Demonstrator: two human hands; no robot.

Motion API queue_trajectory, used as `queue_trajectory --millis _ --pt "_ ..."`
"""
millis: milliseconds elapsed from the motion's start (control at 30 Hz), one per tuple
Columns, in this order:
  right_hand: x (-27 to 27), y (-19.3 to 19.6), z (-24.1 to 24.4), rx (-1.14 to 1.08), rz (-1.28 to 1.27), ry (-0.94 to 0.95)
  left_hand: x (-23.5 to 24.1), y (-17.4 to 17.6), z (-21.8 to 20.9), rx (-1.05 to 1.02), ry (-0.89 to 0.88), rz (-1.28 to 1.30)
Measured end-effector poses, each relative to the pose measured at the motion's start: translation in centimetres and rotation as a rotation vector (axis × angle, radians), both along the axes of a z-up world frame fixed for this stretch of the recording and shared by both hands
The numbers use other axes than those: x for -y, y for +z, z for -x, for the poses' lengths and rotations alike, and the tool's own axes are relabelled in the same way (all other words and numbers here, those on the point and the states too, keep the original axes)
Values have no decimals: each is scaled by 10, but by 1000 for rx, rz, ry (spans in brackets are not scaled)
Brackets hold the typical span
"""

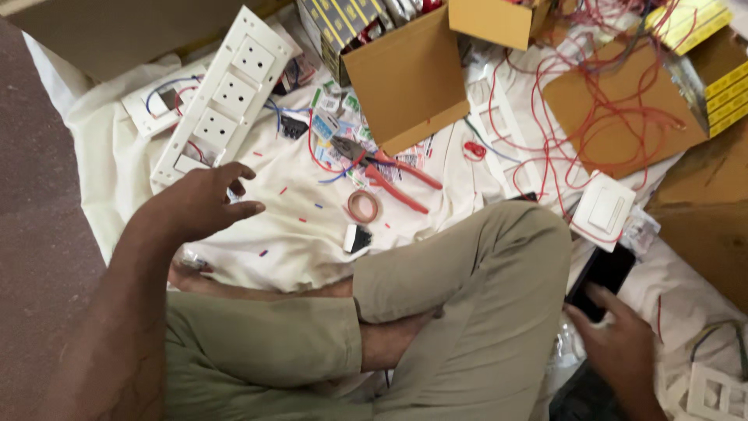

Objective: The person wires electrical switches on a mounting plate using a screwdriver and pliers.

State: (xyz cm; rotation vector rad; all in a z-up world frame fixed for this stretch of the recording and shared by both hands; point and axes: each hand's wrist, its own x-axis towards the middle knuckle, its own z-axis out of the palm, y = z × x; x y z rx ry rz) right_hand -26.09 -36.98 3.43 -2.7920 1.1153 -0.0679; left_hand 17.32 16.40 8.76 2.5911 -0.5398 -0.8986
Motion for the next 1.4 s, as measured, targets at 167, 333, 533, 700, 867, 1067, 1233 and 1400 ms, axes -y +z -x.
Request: queue_trajectory --millis 167,333,533,700,867,1067,1233,1400 --pt "13 -56 -68 150 -330 435 -2 2 7 9 -4 44" --pt "41 -28 -119 -328 -224 156 -4 0 6 29 -1 75" --pt "40 49 -175 25 -180 201 8 4 6 48 -18 184" --pt "-4 87 -237 298 -370 461 28 12 12 -6 -13 416" --pt "-115 140 -284 198 404 697 41 24 23 -93 108 558" --pt "-163 104 -309 495 -1034 331 57 32 35 -192 296 623" --pt "-206 62 -302 333 -1835 211 70 27 37 -418 506 784" --pt "-243 58 -300 98 -2118 487 80 16 54 -659 597 1373"
